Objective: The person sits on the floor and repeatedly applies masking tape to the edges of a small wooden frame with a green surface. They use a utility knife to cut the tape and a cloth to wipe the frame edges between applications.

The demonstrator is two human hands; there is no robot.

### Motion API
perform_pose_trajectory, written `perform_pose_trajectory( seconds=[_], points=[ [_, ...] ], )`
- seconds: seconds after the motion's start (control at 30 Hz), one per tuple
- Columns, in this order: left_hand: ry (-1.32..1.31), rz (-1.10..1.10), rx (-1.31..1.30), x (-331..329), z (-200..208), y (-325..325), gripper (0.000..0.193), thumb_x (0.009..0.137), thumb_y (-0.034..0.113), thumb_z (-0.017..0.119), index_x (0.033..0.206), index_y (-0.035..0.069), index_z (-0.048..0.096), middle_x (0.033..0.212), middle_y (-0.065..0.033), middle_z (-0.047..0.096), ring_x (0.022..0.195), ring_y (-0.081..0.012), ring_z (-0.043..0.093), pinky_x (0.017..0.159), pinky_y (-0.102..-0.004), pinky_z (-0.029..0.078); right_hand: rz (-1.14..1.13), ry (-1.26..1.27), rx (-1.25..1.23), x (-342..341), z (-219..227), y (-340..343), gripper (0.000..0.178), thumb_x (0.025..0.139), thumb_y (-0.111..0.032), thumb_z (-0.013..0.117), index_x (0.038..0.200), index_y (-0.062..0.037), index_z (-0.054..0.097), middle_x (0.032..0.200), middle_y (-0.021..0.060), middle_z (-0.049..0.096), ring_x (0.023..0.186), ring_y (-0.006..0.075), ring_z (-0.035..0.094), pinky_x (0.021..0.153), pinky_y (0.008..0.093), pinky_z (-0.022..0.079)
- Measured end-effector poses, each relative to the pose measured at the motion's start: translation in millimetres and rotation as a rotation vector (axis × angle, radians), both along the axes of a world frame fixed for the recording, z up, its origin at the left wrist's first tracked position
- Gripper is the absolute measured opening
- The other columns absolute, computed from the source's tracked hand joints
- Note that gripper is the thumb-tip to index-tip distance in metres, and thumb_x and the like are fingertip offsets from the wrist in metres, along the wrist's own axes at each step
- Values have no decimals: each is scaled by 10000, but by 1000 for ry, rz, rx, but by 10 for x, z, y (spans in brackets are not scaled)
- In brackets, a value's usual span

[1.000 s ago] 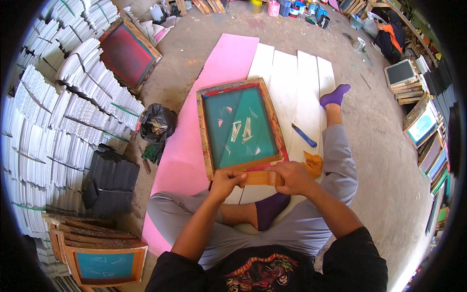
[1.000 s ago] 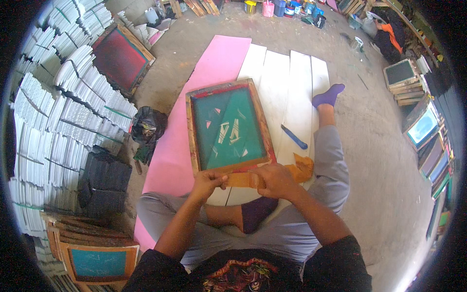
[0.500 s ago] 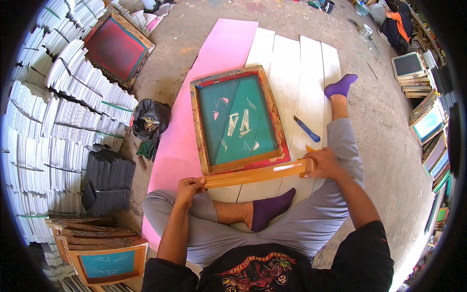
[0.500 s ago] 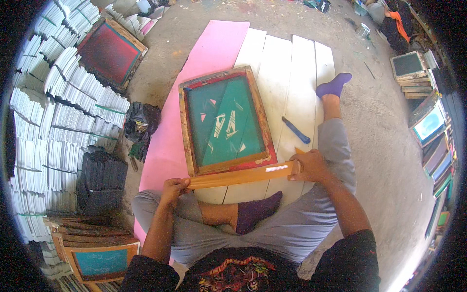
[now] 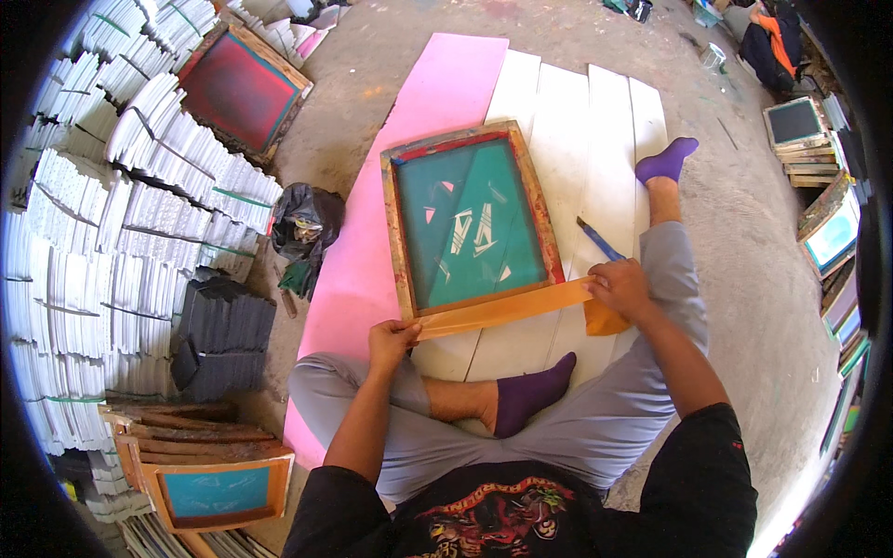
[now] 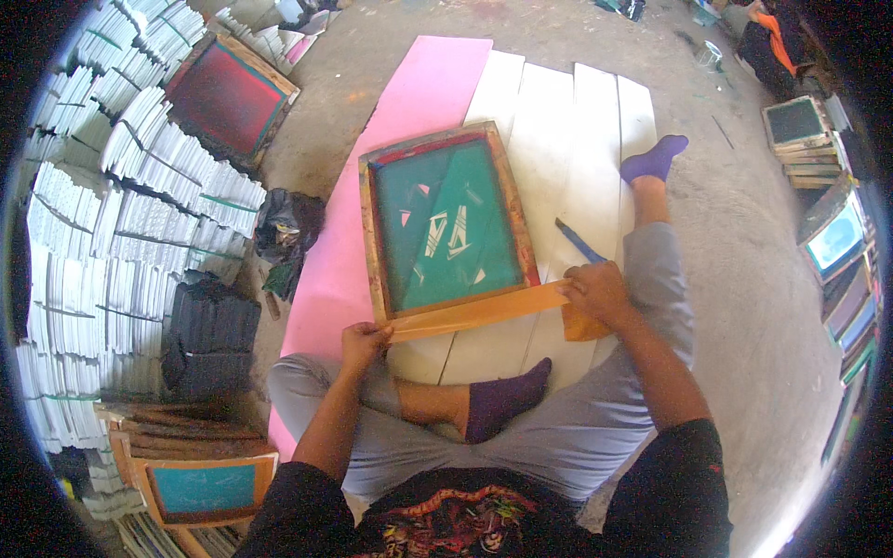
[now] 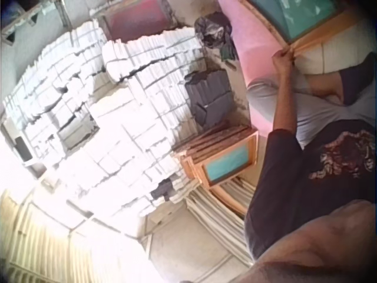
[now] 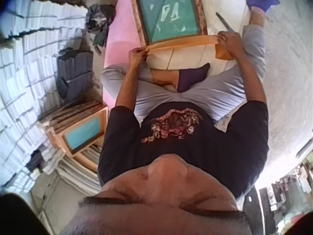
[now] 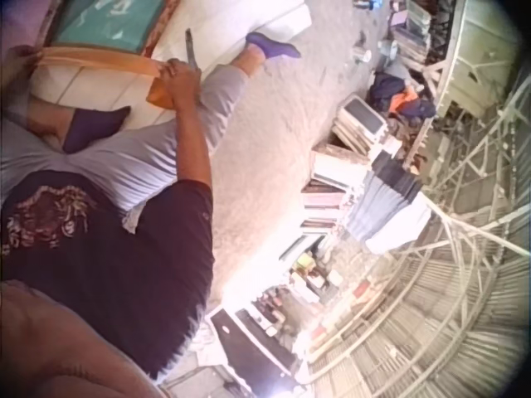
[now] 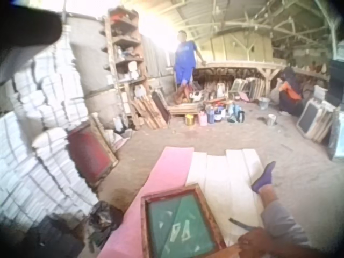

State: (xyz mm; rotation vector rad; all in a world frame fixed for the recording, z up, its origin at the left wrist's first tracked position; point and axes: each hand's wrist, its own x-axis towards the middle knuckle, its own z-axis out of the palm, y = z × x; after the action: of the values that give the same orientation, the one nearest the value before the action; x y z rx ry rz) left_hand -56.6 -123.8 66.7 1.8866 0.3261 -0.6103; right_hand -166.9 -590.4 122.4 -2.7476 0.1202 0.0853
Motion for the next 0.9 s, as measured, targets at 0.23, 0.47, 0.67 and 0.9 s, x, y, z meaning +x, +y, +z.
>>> perform_pose_trajectory(
  seconds=[0.23,0.47,0.67,0.9],
  points=[
    [-29,29,19,-5,-109,43,256,831,148,869,870,-71,744,725,-92,709,590,-136,660,546,-261,539,-12,-62,-105,-73,-113,49,305,828,-413,751,932,-126,759,840,82,730,855,284,677,824,443,445],
    [-89,23,135,-21,-62,-28,307,787,204,906,830,-56,748,658,-87,698,538,-126,639,505,-271,500,-30,-27,-150,-45,-143,87,286,837,-392,751,918,-119,754,820,112,733,830,324,691,839,485,447],
    [-144,-10,222,-32,9,-102,319,774,232,909,786,-39,743,616,-85,685,522,-119,632,493,-285,489,-50,-11,-203,-43,-208,99,274,839,-380,752,907,-115,758,794,115,725,814,329,693,845,486,448],
    [-132,-6,222,-49,68,-143,327,774,229,909,770,-44,729,611,-93,680,507,-128,625,494,-291,492,-68,49,-263,-29,-190,126,290,809,-404,770,903,-130,760,812,73,731,853,276,681,834,442,450]
  ],
)
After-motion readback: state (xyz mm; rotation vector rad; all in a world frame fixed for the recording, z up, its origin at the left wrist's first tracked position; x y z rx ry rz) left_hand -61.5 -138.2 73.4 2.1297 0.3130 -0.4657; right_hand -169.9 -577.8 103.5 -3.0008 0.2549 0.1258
